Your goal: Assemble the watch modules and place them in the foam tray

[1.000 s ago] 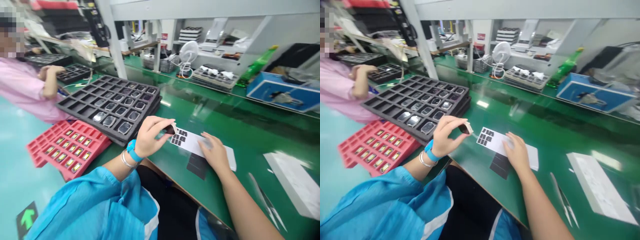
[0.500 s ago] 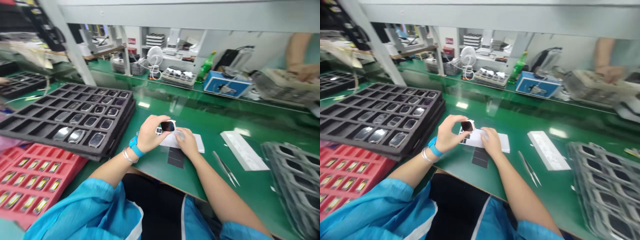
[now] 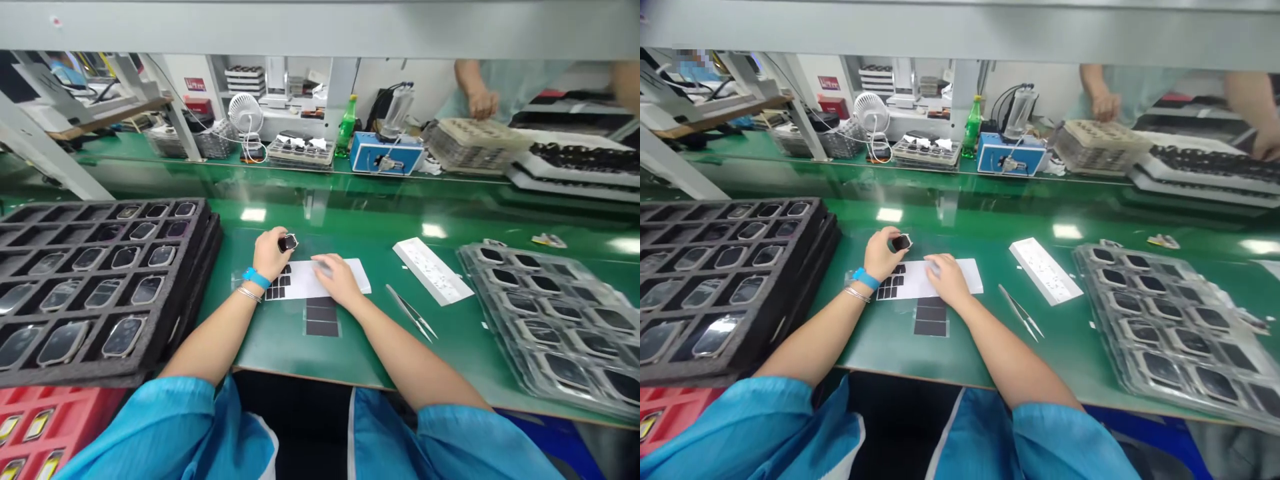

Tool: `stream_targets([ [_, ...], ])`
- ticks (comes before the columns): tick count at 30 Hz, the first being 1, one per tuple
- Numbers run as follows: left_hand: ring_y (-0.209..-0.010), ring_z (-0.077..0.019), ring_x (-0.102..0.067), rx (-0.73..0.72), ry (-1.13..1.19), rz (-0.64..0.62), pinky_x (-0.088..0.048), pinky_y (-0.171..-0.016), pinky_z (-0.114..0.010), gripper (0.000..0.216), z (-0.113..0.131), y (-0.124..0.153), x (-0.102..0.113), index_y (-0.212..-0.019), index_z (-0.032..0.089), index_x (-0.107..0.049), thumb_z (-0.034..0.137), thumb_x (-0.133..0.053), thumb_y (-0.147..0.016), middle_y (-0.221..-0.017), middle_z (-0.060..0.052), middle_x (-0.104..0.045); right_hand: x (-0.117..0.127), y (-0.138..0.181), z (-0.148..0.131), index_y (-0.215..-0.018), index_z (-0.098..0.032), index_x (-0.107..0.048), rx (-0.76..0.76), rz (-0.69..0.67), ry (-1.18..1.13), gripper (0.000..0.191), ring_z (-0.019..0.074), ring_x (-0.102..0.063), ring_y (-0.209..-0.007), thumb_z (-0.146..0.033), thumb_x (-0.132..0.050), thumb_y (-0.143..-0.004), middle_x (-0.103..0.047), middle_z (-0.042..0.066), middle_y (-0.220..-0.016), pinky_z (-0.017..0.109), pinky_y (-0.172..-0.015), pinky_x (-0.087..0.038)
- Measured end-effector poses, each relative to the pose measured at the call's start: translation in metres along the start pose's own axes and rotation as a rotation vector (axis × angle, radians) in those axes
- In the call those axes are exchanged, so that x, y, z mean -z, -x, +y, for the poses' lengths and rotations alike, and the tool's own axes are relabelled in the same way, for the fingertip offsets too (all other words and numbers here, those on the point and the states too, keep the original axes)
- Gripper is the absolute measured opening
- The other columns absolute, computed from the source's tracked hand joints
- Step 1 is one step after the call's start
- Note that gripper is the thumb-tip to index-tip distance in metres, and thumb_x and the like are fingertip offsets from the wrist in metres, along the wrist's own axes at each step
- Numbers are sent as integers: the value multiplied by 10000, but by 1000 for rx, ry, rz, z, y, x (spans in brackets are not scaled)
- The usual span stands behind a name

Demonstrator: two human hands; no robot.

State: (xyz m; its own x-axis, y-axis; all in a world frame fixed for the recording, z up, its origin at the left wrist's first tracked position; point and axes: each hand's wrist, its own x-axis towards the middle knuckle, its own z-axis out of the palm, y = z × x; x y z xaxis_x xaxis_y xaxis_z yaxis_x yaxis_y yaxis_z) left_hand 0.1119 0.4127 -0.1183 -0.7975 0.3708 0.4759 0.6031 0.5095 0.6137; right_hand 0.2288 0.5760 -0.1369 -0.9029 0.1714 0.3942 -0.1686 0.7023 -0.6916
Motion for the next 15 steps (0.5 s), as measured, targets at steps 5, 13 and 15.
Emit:
stream_targets([
  [5, -998, -285, -597, -56, -51, -33, -405, -920, -407, 416, 4, 0, -3, -1057, 198, -579, 114, -747, -686, -1022, -86, -691, 0, 0, 3, -1010, -206, -703, -94, -14, -61, 219, 222, -652, -1024, -218, -586, -825, -718, 83, -1041, 427, -972, -509],
  [13, -1006, -268, -606, -52, -167, -23, -416, -916, -399, 447, -3, 0, 0, -1101, 212, -559, 103, -741, -708, -1018, -53, -703, -2, 0, 6, -959, -224, -710, -182, -15, -120, 195, 205, -676, -988, -209, -591, -806, -728, 61, -1023, 403, -979, -518],
  [15, -1007, -270, -610, -51, -177, -31, -419, -916, -403, 483, -2, 0, 1, -1129, 218, -556, 95, -745, -702, -1017, -48, -708, -3, 0, 8, -949, -224, -711, -198, -11, -142, 192, 208, -679, -984, -215, -590, -801, -729, 58, -1015, 410, -981, -518],
])
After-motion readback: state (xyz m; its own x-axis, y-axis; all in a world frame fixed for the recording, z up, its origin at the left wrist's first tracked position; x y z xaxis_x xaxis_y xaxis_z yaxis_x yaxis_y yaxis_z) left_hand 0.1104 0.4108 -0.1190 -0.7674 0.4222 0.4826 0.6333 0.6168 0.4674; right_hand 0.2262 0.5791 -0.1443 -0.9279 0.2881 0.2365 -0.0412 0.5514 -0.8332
